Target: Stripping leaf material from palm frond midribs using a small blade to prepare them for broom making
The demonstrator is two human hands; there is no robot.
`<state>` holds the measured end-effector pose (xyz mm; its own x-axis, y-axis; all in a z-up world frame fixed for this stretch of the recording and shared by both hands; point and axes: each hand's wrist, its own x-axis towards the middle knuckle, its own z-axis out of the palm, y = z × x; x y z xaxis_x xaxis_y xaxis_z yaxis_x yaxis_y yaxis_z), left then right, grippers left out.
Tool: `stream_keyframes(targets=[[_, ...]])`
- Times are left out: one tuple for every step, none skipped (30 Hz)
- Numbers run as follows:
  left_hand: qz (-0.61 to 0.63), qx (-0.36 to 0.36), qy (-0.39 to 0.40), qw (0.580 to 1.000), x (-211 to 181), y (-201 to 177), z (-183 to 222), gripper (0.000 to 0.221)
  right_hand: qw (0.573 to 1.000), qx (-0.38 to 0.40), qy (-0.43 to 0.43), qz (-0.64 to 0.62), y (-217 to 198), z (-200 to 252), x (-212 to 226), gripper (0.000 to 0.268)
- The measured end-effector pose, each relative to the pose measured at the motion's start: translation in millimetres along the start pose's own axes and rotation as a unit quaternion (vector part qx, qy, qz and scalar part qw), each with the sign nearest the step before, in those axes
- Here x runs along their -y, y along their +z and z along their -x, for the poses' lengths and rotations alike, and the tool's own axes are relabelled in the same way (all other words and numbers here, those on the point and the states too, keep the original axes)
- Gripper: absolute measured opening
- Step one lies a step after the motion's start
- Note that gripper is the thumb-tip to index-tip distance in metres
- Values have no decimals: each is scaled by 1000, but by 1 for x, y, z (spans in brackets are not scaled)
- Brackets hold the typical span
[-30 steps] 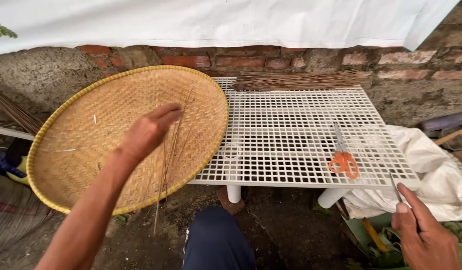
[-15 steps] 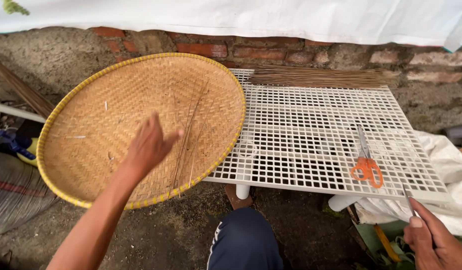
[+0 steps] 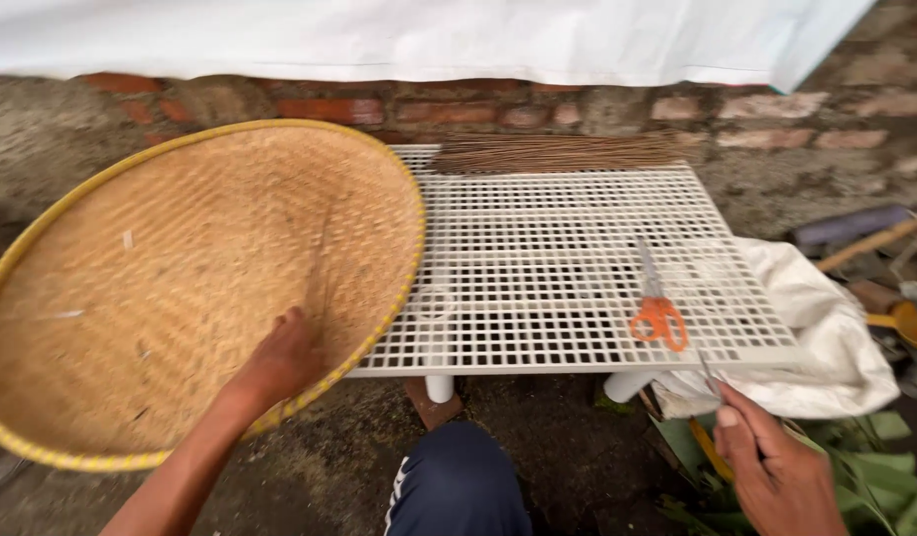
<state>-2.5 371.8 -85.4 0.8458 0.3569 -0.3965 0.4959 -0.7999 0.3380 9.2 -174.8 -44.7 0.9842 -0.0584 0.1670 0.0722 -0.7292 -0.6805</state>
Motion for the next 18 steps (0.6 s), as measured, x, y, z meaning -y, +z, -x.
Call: stream_keyframes(targets=[[-37, -19, 42, 998, 17, 13, -22, 30, 999, 27, 44, -4, -4, -1, -1, 43], [-42, -16, 52, 998, 0, 2, -3, 30, 998, 19, 53, -3, -9, -3, 2, 43], [-4, -38, 2, 999, -17, -9, 16, 24, 988, 88, 126, -4, -13, -5, 6, 50], [36, -61, -51, 996, -30, -19, 37, 22, 967, 159, 198, -7, -17, -8, 9, 58], [32, -57, -44, 997, -26, -16, 29, 22, 967, 153, 205, -7, -19, -5, 3, 58], [-5, -80, -15, 997, -21, -13, 22, 42, 970, 159, 181, -20, -19, -4, -2, 59], [-41, -104, 15, 994, -16, -12, 15, 68, 973, 165, 157, -32, -20, -3, -7, 61], [-44, -104, 20, 993, -17, -12, 14, 68, 973, 160, 160, -35, -22, -3, -5, 61], [-112, -106, 1, 988, -18, -13, 13, 57, 975, 155, 159, -19, -25, -2, -3, 60], [-179, -108, -17, 978, -21, -15, 11, 48, 976, 149, 158, -4, -29, -3, -1, 59], [-182, -110, -11, 977, -37, -23, 12, 48, 977, 144, 160, -6, -31, -2, -1, 59], [-192, -143, 30, 970, -52, -29, 13, 57, 979, 127, 155, 23, -32, -1, -1, 55], [-201, -176, 71, 961, -66, -36, 14, 66, 981, 111, 150, 52, -32, 0, 0, 52], [-202, -178, 73, 960, -92, -43, 12, 66, 981, 108, 151, 51, -32, 1, -1, 52], [-180, -176, 130, 959, -118, -51, 10, 55, 985, 86, 144, 38, -31, 3, -2, 51], [-158, -174, 184, 954, -143, -57, 7, 46, 988, 65, 137, 26, -30, 3, -3, 49], [-158, -174, 186, 954, -167, -56, -17, 46, 988, 64, 137, 26, -32, 3, 2, 49], [-161, -167, 208, 950, -190, -55, -41, 36, 983, 61, 168, 33, -34, 0, 6, 50]])
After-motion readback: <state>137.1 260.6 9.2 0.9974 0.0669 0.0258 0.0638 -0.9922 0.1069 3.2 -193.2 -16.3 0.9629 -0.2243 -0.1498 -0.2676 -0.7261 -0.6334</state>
